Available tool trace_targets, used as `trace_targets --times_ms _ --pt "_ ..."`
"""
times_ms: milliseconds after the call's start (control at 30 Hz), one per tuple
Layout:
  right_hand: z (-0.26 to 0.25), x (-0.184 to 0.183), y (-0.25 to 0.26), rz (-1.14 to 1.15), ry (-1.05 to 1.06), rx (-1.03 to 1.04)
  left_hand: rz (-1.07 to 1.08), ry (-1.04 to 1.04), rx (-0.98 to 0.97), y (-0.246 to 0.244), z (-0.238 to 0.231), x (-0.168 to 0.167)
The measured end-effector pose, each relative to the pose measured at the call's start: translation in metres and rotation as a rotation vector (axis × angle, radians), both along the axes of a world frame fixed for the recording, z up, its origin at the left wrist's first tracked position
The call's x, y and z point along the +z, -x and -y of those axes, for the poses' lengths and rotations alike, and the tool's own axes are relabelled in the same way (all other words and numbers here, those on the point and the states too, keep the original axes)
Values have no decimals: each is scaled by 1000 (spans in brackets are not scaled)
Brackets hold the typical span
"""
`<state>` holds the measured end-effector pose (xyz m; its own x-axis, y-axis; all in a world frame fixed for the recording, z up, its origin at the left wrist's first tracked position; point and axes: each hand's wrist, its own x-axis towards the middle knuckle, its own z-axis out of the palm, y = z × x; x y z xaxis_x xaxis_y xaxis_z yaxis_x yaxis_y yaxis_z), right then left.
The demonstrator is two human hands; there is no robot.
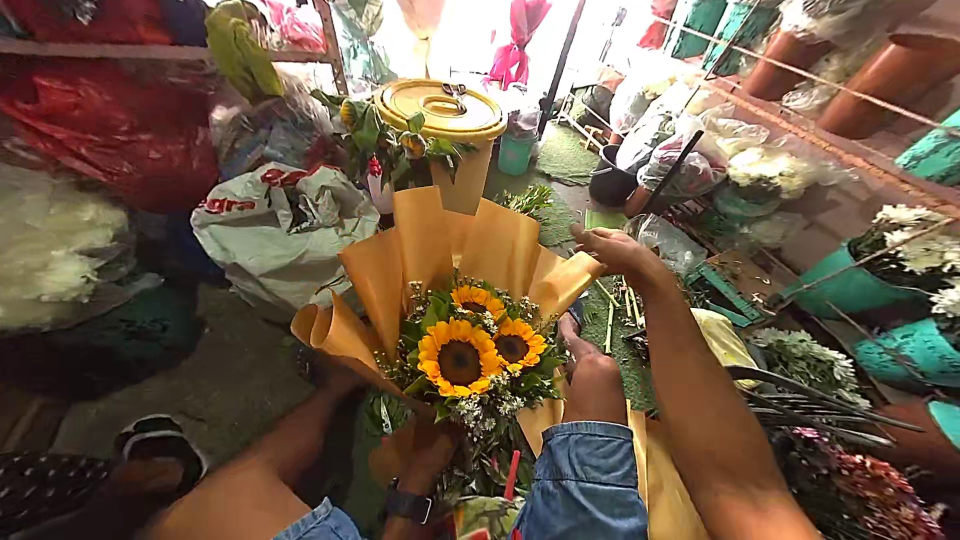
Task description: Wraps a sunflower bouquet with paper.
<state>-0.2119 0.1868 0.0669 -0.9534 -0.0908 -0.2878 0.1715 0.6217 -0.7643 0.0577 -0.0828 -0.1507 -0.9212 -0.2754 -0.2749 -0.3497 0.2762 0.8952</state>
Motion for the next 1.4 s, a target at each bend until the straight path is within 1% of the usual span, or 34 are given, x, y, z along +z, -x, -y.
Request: trace_targets --times_ms 100,167,200,233,267,333,367,400,433,500,567,633,700,767,867,933,1000,1067,1133,1233,1333,1400 --pt "13 -11 49 211 -315 184 -19 -8 -23 0 1 -8" --pt "27 -20 68 256 -521 336 -68 -51 4 2 -2 -13" --pt "35 -25 72 234 -577 408 -71 -75 19 4 -2 -12" --pt "44 -27 76 200 -592 461 -45 -87 20 5 -2 -8" --pt "53 -28 81 158 -617 506 -4 -71 8 6 -2 -4" --pt "72 -30 95 73 -685 593 85 25 -51 13 -2 0" --pt "81 -31 103 37 -708 617 108 33 -54 18 -2 -4" --pt "88 -31 112 9 -706 607 84 -14 -6 25 -1 -15" --pt "91 -30 123 -13 -668 553 38 -91 60 33 -1 -25" --pt "86 -23 147 -84 -508 369 -55 -224 163 58 0 -43" --pt "71 -11 162 -194 -324 223 -73 -282 193 89 8 -51" --pt "50 -5 158 -300 -238 157 -63 -315 222 123 15 -57" --pt "22 -17 136 -354 -185 132 -37 -323 247 154 20 -68" --pt "-15 -55 100 -333 -137 78 4 -331 262 176 24 -84" --pt "-84 -150 38 -200 -44 -71 58 -373 289 191 26 -104" --pt "-124 -214 -12 -56 7 -207 81 -391 284 194 25 -107" --pt "-149 -261 -71 61 67 -350 92 -411 264 195 24 -98" --pt "-164 -297 -124 132 102 -479 81 -430 238 202 21 -83" --pt "-170 -324 -173 213 106 -551 57 -386 240 205 21 -70" --pt "-178 -351 -241 357 54 -588 65 -207 266 199 15 -65" --pt "-187 -381 -291 456 38 -666 114 -15 167 198 7 -64" --pt "-191 -396 -309 475 28 -718 113 33 142 190 11 -59"
